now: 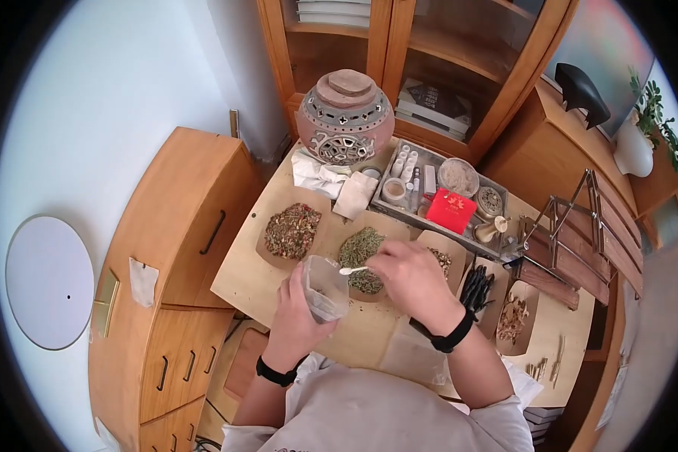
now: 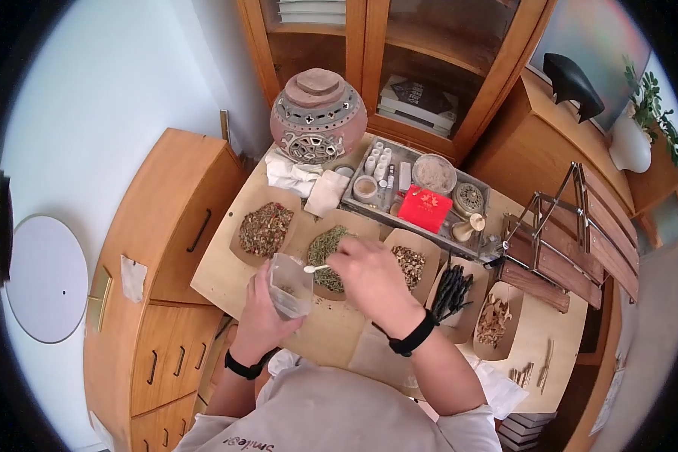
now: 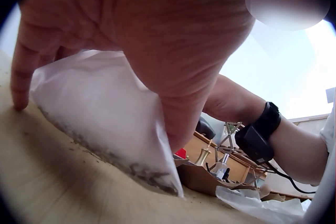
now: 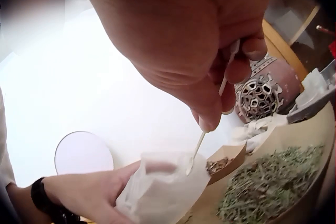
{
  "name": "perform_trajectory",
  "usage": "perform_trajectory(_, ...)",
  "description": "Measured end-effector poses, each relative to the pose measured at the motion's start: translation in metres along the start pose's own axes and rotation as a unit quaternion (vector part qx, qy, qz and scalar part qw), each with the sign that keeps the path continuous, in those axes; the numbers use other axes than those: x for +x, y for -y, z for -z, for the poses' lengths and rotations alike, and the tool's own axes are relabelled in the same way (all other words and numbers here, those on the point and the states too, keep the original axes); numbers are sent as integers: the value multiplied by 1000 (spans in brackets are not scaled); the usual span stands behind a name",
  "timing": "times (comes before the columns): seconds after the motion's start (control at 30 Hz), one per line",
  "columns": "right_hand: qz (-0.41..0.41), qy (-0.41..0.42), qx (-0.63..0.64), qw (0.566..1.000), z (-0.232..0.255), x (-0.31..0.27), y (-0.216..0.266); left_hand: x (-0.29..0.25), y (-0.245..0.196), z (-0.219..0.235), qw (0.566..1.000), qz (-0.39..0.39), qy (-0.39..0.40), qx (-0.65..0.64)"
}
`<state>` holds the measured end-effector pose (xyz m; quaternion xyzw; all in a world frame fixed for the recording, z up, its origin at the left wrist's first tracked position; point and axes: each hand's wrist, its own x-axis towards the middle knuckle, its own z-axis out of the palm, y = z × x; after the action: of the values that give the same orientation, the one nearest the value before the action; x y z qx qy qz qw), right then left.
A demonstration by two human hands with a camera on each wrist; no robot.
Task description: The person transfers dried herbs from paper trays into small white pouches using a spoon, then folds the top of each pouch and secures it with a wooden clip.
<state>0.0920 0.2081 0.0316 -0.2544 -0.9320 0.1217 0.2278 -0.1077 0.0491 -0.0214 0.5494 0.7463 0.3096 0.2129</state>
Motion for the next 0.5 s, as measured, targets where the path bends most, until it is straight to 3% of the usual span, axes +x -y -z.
perform_trajectory(0.1, -66, -39, -73, 994, 15, -3, -29, -1, 1, -1, 1000, -3, 5, -12)
perform_trajectory(0.3, -127, 10, -212, 969, 16, -12, -73, 0, -5, 1, 1000, 14, 14, -8)
perform_trajectory(0.5, -132, 56, -166, 976, -10, -14, -77, 1, -4, -1, 1000, 18, 11, 7)
